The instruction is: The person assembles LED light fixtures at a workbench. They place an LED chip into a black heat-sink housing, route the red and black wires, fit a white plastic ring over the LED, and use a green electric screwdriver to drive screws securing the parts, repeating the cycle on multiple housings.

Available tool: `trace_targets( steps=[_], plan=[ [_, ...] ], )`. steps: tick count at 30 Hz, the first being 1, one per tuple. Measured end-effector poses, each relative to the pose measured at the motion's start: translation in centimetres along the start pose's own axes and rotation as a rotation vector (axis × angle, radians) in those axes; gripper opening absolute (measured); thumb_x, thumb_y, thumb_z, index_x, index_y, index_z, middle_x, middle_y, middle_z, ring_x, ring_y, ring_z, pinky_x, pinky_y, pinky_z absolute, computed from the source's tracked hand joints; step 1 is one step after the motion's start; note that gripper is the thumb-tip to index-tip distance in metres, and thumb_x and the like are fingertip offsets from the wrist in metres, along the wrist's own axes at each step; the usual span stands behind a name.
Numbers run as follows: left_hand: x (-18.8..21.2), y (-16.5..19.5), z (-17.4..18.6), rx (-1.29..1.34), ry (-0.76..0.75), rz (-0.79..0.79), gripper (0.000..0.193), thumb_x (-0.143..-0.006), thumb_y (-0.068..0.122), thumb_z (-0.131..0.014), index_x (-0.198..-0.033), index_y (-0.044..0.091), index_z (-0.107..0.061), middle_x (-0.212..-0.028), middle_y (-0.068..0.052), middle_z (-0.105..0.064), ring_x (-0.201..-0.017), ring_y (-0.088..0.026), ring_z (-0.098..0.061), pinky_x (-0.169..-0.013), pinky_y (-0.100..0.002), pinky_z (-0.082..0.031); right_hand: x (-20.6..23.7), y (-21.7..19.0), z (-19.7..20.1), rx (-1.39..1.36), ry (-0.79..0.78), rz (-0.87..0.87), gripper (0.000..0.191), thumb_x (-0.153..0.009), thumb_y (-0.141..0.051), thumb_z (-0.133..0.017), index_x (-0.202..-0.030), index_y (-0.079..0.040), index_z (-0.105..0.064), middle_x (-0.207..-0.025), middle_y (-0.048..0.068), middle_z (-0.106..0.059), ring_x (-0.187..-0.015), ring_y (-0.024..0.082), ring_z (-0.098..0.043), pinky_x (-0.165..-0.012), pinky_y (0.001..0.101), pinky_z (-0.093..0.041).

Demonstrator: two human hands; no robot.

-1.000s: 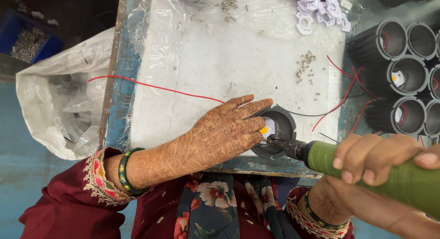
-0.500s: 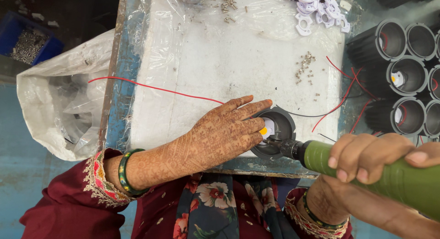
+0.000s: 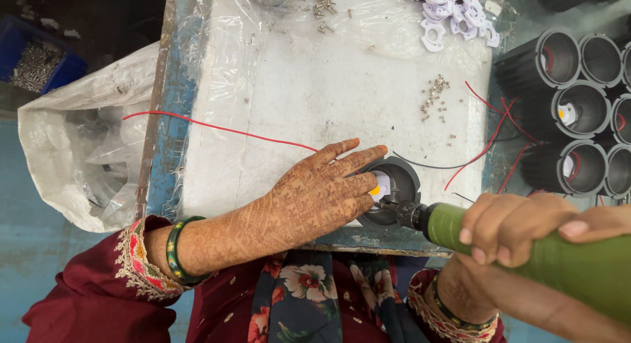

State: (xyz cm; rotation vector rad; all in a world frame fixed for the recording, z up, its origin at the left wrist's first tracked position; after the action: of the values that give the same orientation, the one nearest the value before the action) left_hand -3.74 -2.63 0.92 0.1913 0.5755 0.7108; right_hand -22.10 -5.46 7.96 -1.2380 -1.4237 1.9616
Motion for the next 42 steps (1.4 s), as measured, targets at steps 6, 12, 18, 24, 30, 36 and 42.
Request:
trace_targets(
  steps=[6,12,18,24,30,36,42],
  plan=[
    [0.1,0.1,0.2,-0.002,0.039,0.001,0.020,-0.083,0.020,-0.066,-0.096,0.009,-0.074,-0.120,-0.007,-0.069,-0.144,-0.029,-0.045,-0.122,-0.050,-0.034,0.1,-1.1,-1.1,-0.090,0.071,0.013,0.049,-0.091,-0.024,-0.073,-0.127,-0.012,-0.042,-0.078,0.010,-0.056,-0.065,0.026,-0.057,-0.068,0.0488,-0.052],
    [0.1,0.1,0.0,-0.011,0.027,0.006,0.020,-0.083,0.022,-0.066,-0.095,0.009,-0.075,-0.117,-0.008,-0.069,-0.144,-0.030,-0.045,-0.122,-0.051,-0.034,0.9,0.2,-0.6,-0.125,0.308,0.080,0.061,-0.087,-0.050,-0.070,-0.120,-0.007,-0.042,-0.074,0.011,-0.053,-0.055,0.026,-0.053,-0.056,0.0489,-0.048],
    [0.2,0.1,-0.2,0.014,0.006,0.022,0.015,-0.084,0.021,-0.066,-0.090,0.010,-0.074,-0.117,-0.006,-0.069,-0.145,-0.029,-0.045,-0.123,-0.050,-0.032,0.5,-0.5,-1.3,-0.135,0.181,-0.012,0.056,-0.087,-0.041,-0.074,-0.122,-0.010,-0.044,-0.079,0.010,-0.053,-0.062,0.026,-0.052,-0.062,0.0503,-0.050],
    [0.1,0.4,0.1,-0.023,0.021,0.004,0.017,-0.082,0.021,-0.067,-0.092,0.010,-0.075,-0.119,-0.007,-0.068,-0.145,-0.029,-0.045,-0.124,-0.049,-0.031,2.1,-0.7,-0.9,-0.136,0.112,-0.039,0.051,-0.094,-0.045,-0.067,-0.125,-0.010,-0.048,-0.083,0.012,-0.058,-0.071,0.027,-0.055,-0.068,0.0512,-0.046],
    [0.2,0.4,0.0,0.004,0.019,0.005,0.019,-0.081,0.022,-0.068,-0.094,0.010,-0.076,-0.119,-0.008,-0.069,-0.144,-0.030,-0.045,-0.123,-0.050,-0.032,-0.9,0.3,-1.4,-0.234,0.003,0.008,0.044,-0.098,-0.045,-0.058,-0.121,-0.008,-0.051,-0.089,0.014,-0.060,-0.075,0.033,-0.058,-0.072,0.0576,-0.048],
    [0.2,0.0,0.1,0.029,0.029,0.005,0.020,-0.082,0.021,-0.068,-0.095,0.009,-0.076,-0.118,-0.008,-0.068,-0.145,-0.030,-0.045,-0.123,-0.050,-0.032,-0.8,0.0,-1.1,-0.215,-0.029,-0.047,0.052,-0.091,-0.045,-0.066,-0.127,-0.010,-0.050,-0.082,0.010,-0.061,-0.074,0.029,-0.057,-0.073,0.0544,-0.048],
    [0.2,0.0,0.1,0.055,-0.012,0.013,0.017,-0.082,0.020,-0.066,-0.090,0.009,-0.076,-0.118,-0.008,-0.068,-0.145,-0.031,-0.045,-0.124,-0.051,-0.032,-2.2,0.6,-2.0,-0.241,-0.026,-0.066,0.027,-0.098,-0.024,-0.061,-0.123,-0.016,-0.051,-0.077,0.008,-0.067,-0.072,0.027,-0.065,-0.069,0.0503,-0.054]
  ],
)
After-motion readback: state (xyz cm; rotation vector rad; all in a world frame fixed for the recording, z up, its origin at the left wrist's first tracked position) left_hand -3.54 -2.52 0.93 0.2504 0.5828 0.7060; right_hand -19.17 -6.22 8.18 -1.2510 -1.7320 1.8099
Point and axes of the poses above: each hand's wrist, its own x-axis away from the middle knuckle, its own z-axis out of the back of the hand, y = z × x, the point moved 10 cm from there along -x, towards the middle knuckle
